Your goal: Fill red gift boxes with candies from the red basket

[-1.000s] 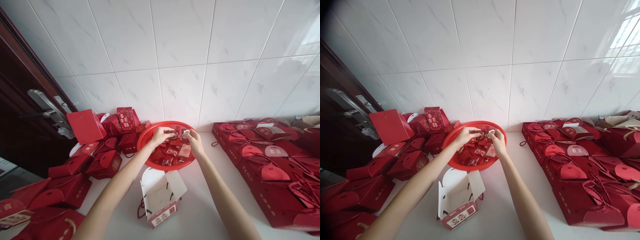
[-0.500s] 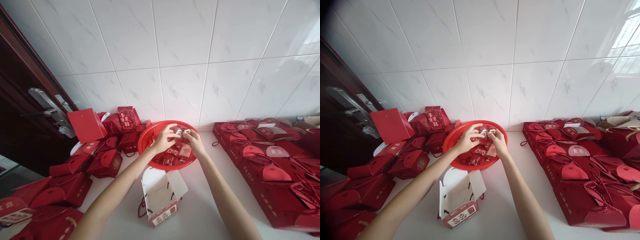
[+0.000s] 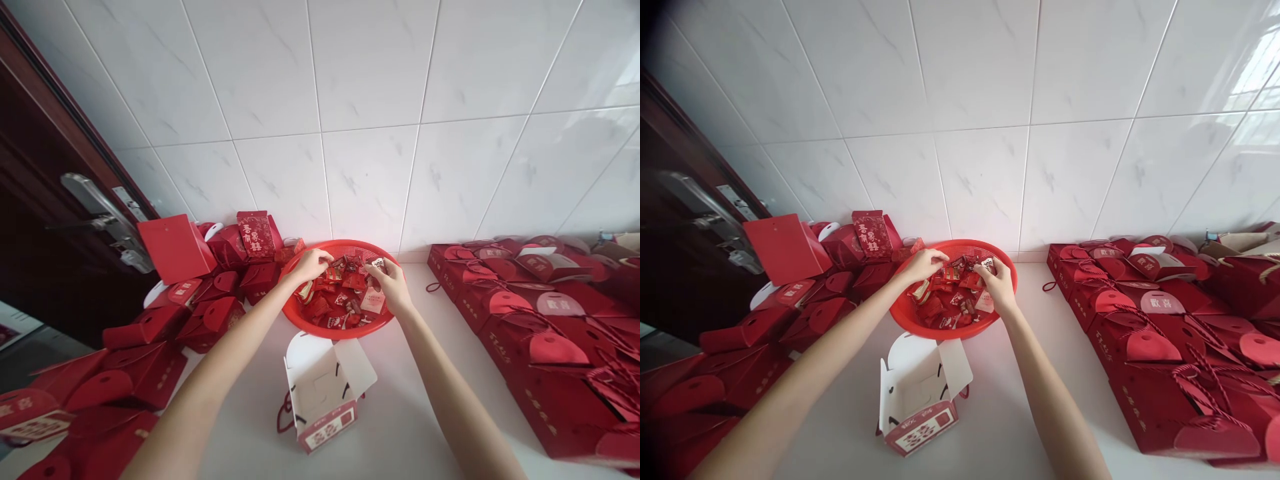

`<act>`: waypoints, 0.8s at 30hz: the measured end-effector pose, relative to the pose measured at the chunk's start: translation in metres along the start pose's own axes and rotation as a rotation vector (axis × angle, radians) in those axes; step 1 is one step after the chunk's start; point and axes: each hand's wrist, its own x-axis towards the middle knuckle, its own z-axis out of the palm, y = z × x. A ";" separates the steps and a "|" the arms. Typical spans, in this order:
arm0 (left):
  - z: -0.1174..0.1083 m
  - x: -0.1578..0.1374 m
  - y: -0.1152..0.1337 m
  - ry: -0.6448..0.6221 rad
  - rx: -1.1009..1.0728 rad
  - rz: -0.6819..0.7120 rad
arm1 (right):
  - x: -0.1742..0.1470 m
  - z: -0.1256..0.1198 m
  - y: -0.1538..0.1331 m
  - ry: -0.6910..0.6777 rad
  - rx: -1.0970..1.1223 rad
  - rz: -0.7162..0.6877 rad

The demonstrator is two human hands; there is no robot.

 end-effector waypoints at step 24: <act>0.006 0.010 -0.007 -0.343 -0.735 -0.177 | 0.005 -0.001 0.004 0.009 0.146 0.071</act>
